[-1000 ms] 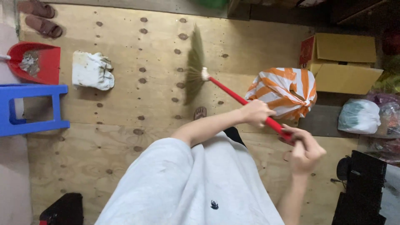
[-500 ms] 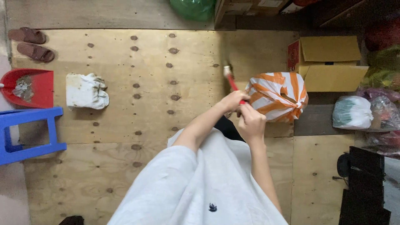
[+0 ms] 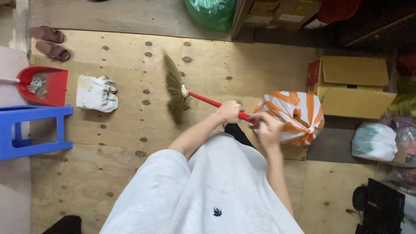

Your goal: The person sweeps a wooden floor using a red-handled broom. They move around various items, including boxes, bags, and a blue stool, to clean the surface.

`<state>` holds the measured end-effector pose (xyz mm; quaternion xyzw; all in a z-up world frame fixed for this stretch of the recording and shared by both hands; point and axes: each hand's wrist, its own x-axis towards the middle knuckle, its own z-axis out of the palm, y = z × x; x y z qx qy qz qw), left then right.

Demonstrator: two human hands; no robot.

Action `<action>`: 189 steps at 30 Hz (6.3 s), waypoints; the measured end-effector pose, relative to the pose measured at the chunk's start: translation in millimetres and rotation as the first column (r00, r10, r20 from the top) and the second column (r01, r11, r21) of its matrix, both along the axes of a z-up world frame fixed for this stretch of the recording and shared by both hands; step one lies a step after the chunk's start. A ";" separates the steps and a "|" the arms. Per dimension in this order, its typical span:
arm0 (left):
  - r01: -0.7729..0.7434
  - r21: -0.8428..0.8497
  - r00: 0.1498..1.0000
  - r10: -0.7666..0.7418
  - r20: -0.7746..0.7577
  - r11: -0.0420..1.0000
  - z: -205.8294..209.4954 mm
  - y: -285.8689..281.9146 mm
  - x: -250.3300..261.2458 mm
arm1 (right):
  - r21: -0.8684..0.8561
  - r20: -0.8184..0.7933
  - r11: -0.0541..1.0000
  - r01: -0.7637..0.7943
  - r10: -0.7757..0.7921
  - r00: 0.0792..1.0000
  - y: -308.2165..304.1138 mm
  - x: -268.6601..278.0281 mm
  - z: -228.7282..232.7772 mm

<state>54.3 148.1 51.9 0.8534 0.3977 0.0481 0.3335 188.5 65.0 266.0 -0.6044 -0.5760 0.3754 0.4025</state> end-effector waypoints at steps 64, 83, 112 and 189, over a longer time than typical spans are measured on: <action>-0.898 -0.286 0.360 0.932 -0.044 0.333 48.2 -10.6 -30.5 | -0.027 -0.210 0.587 -0.809 0.788 0.579 171.8 -43.3 18.7; -0.902 -0.328 -0.092 0.866 -0.492 -0.282 -29.2 -281.6 -118.8 | -0.449 -0.320 -0.146 -0.882 0.948 0.006 -34.9 -187.9 -166.9; -0.745 0.437 0.537 0.842 -0.054 0.504 56.7 84.8 -176.3 | -0.762 -0.647 -0.282 -0.583 0.306 0.698 276.1 -193.3 -93.4; -0.004 -0.610 -0.995 0.064 -0.076 -0.792 80.2 -395.8 -70.9 | -0.620 -0.650 -0.784 -0.029 0.493 0.578 -133.2 -428.9 -84.4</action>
